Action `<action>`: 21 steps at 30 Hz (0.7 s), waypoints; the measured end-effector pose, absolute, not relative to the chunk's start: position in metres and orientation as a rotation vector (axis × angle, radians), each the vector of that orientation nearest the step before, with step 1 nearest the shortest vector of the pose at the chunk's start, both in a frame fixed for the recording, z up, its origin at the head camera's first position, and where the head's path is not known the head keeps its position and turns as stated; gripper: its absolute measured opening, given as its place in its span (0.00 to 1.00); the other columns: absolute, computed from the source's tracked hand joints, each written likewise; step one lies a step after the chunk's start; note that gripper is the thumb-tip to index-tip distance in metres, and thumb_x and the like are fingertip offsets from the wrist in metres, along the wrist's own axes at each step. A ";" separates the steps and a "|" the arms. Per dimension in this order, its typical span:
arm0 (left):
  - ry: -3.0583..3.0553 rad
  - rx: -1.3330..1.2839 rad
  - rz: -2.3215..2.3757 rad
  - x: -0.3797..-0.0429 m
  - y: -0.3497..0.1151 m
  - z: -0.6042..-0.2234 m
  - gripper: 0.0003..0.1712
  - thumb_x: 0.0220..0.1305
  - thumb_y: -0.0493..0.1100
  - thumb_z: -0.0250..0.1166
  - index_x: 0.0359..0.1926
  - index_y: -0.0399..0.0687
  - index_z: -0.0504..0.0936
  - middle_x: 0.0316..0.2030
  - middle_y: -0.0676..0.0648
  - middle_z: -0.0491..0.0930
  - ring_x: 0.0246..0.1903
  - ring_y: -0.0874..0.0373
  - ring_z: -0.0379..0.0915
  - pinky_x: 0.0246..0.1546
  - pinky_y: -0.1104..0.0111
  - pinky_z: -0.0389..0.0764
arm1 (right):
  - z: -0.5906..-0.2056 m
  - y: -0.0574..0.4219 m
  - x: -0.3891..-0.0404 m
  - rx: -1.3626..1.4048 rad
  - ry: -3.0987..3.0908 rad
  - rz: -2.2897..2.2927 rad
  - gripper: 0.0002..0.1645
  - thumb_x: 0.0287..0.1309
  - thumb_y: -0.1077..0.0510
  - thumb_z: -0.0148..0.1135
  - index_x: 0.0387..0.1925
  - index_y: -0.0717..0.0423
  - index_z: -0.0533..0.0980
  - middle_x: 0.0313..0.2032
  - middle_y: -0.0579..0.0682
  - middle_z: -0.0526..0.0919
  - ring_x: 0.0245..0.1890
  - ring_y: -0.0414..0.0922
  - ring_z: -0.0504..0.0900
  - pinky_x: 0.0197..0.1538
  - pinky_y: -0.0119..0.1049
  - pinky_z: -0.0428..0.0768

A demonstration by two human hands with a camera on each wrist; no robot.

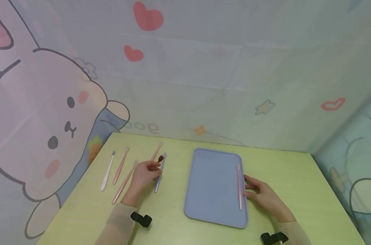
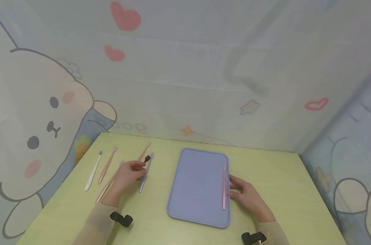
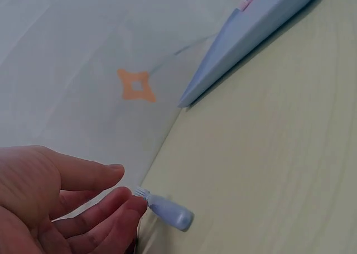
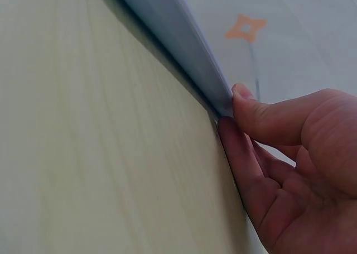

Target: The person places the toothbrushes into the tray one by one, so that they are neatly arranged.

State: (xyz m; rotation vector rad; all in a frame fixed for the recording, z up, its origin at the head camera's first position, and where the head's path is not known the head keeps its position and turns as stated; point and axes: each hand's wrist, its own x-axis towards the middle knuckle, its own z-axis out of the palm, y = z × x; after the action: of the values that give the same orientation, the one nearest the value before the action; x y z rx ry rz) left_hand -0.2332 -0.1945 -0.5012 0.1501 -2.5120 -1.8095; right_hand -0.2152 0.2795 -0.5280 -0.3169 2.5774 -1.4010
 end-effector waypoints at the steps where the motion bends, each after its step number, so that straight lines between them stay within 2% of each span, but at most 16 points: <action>1: -2.527 0.149 -1.775 -0.233 -0.196 -0.501 0.14 0.64 0.28 0.72 0.51 0.28 0.87 0.38 0.39 0.86 0.32 0.56 0.82 0.31 0.69 0.85 | -0.527 0.279 -0.215 -0.317 2.576 -1.403 0.45 0.67 0.62 0.73 0.79 0.67 0.63 0.65 0.65 0.81 0.64 0.60 0.81 0.70 0.53 0.73; 7: -2.561 0.148 -1.697 -0.233 -0.199 -0.504 0.13 0.62 0.27 0.73 0.48 0.29 0.87 0.35 0.40 0.86 0.28 0.58 0.80 0.27 0.72 0.82 | -0.526 0.278 -0.213 -0.295 2.598 -1.379 0.44 0.67 0.61 0.73 0.79 0.66 0.64 0.59 0.63 0.85 0.63 0.60 0.81 0.73 0.62 0.66; 12: -2.578 0.159 -1.718 -0.233 -0.198 -0.507 0.13 0.62 0.27 0.73 0.48 0.29 0.86 0.36 0.40 0.86 0.28 0.57 0.79 0.27 0.70 0.82 | -0.528 0.279 -0.212 -0.286 2.579 -1.393 0.44 0.67 0.62 0.73 0.79 0.67 0.64 0.58 0.63 0.85 0.63 0.61 0.80 0.73 0.64 0.65; 16: -2.583 0.180 -1.710 -0.233 -0.196 -0.508 0.14 0.61 0.27 0.74 0.49 0.29 0.87 0.37 0.40 0.85 0.28 0.56 0.80 0.27 0.69 0.83 | -0.530 0.280 -0.214 -0.299 2.576 -1.392 0.45 0.68 0.62 0.73 0.79 0.66 0.63 0.59 0.62 0.85 0.63 0.59 0.81 0.72 0.60 0.68; 21: -2.584 0.180 -1.664 -0.235 -0.194 -0.511 0.15 0.59 0.27 0.75 0.48 0.30 0.88 0.36 0.41 0.85 0.29 0.57 0.81 0.27 0.70 0.84 | -0.531 0.281 -0.216 -0.307 2.579 -1.397 0.45 0.67 0.62 0.73 0.79 0.66 0.63 0.60 0.62 0.84 0.62 0.58 0.81 0.70 0.49 0.73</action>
State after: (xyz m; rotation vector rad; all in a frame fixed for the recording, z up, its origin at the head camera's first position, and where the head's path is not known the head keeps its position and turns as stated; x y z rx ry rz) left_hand -0.2351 -0.1940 -0.5112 0.1801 -2.5839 -1.6637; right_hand -0.2161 0.2811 -0.5310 -0.3068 2.5793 -1.3969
